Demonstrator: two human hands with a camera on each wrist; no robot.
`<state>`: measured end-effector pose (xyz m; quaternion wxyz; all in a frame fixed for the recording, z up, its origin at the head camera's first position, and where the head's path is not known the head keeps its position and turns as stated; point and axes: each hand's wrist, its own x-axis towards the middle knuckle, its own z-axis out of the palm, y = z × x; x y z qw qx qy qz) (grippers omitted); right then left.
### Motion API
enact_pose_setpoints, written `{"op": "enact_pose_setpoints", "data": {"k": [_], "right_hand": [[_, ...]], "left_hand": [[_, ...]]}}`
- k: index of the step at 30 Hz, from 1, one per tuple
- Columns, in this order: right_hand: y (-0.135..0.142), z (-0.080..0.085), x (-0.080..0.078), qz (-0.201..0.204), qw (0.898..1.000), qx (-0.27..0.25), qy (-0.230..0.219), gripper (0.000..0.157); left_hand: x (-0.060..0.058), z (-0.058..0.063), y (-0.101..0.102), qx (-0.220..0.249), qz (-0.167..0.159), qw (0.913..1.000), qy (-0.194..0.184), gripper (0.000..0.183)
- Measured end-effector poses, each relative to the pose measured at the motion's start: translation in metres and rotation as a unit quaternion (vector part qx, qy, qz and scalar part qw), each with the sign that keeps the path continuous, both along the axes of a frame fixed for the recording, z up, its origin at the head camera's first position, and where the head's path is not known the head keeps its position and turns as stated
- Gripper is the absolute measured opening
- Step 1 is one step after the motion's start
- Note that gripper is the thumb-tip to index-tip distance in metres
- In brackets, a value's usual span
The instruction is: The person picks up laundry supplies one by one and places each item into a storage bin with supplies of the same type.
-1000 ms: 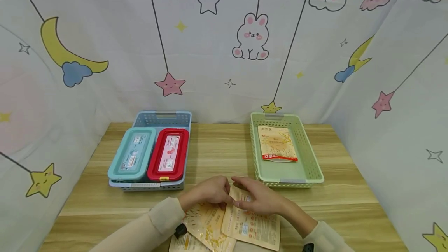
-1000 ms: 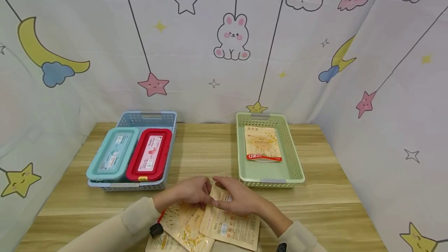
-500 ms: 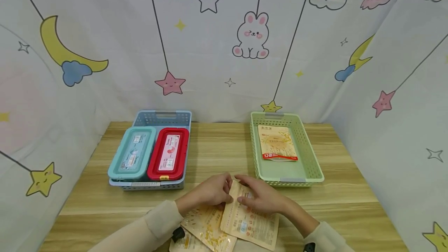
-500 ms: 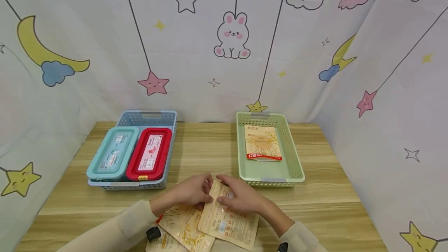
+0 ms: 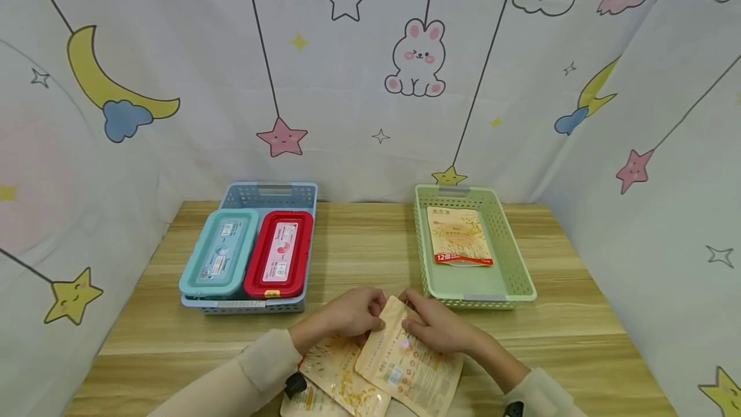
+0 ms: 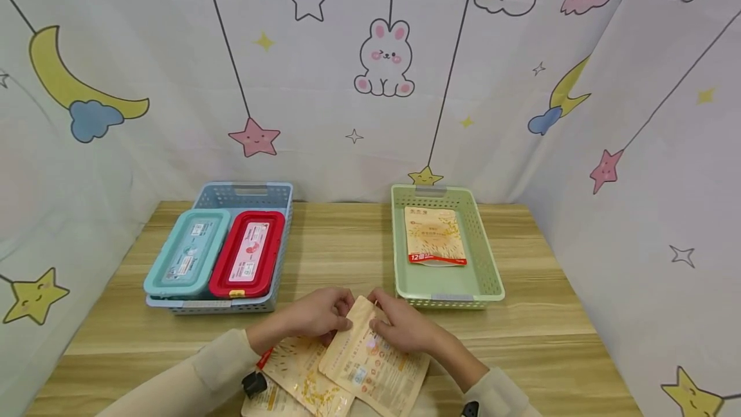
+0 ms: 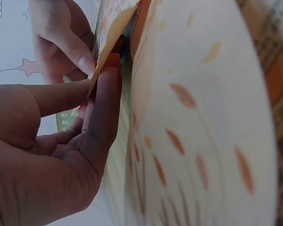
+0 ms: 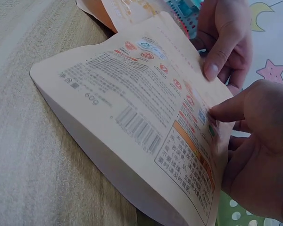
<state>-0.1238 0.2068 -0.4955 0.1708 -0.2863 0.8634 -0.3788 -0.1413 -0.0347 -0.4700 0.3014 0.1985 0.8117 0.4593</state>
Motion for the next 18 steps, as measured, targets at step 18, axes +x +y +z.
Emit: {"op": "enact_pose_setpoints", "data": {"k": [18], "right_hand": [[0.0029, -0.0034, -0.0002, 0.005, 1.0, -0.005, 0.014, 0.009]], "left_hand": [[-0.0011, -0.0088, 0.0042, 0.025, -0.08, 0.9959, -0.033, 0.023]]}}
